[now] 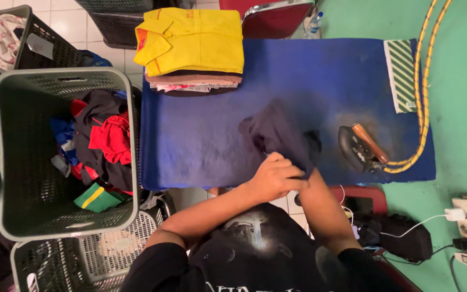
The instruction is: The person irons a white shirt, then a yellow shirt, and finally a dark shirt on a blue ironing board. They fold each garment after ironing and stack them on the board. The person uses a steam iron and handles the clothes by hand.
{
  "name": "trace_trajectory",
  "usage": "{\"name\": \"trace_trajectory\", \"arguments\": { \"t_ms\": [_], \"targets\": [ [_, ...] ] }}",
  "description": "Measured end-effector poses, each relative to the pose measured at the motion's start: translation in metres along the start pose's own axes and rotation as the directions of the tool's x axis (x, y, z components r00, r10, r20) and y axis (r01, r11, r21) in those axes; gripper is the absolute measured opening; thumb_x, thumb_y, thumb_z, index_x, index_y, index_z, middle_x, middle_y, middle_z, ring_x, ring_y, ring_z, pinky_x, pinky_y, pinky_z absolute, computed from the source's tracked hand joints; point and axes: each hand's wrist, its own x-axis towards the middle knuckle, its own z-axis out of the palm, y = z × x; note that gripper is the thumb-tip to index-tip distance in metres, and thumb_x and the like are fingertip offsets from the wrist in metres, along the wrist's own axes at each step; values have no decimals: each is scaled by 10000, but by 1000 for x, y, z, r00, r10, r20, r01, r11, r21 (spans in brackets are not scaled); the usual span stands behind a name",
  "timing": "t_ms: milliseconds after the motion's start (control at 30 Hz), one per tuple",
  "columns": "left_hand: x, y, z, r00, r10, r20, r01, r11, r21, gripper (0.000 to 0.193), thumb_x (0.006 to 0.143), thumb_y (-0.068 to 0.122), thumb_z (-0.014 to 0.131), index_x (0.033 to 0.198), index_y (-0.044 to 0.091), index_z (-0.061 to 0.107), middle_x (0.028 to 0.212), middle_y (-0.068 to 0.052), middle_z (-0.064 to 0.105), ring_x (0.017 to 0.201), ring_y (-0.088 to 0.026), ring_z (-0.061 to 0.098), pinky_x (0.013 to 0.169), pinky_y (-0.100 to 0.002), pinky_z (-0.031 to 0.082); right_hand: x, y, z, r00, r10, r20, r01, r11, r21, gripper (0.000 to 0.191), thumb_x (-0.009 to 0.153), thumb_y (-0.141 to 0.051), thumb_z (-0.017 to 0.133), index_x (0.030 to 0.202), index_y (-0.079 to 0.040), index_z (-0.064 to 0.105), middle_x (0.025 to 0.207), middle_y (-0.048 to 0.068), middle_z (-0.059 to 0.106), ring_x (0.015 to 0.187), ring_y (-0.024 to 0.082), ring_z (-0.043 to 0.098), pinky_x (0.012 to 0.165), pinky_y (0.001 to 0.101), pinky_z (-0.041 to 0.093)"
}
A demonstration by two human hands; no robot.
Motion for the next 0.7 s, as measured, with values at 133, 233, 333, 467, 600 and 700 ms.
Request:
{"name": "trace_trajectory", "arguments": {
  "t_ms": [133,233,333,467,600,700],
  "targets": [
    [-3,11,-7,994,65,90,-35,951,-306,352,745,61,709,1028,259,774,1007,40,725,889,-161,656,820,-351,413,-17,-27,24,995,-99,4,99,995,17,107,1001,-28,657,1097,-12,702,955,71,705,838,184,646,802,359,532],
    [-7,24,-4,982,0,187,106,824,-557,323,814,39,713,1062,234,784,1014,24,748,904,-153,687,836,-343,437,-40,-43,32,993,-115,38,115,993,-9,105,1000,-28,666,1096,-5,702,961,71,704,846,181,643,809,356,531],
    [-10,28,0,937,-162,309,343,598,-724,250,897,12,714,1056,193,783,1006,-4,761,900,-155,732,801,-318,537,-39,-52,32,991,-132,28,133,991,-22,104,999,-29,676,1095,1,702,967,71,703,855,178,641,815,354,530],
    [-9,8,-2,896,-390,213,421,590,-689,287,893,-63,671,1085,124,771,1020,-55,749,939,-206,736,819,-328,592,-13,-54,29,976,-210,-63,212,977,15,105,998,-30,688,1094,10,701,975,71,702,865,174,638,824,351,528],
    [-11,-10,-6,840,-496,222,540,718,-438,193,944,43,702,1103,112,790,956,-77,746,870,-231,719,774,-335,558,-8,-58,30,963,-252,-98,255,967,23,108,996,-31,700,1092,18,701,983,71,701,876,171,635,833,348,526],
    [-18,-2,3,761,-526,380,643,688,-337,178,914,155,761,1083,120,804,959,-94,762,870,-252,723,752,-341,541,-12,-64,34,952,-279,-122,284,958,25,111,995,-31,709,1091,25,701,988,71,700,884,168,633,839,345,525]
  ]
}}
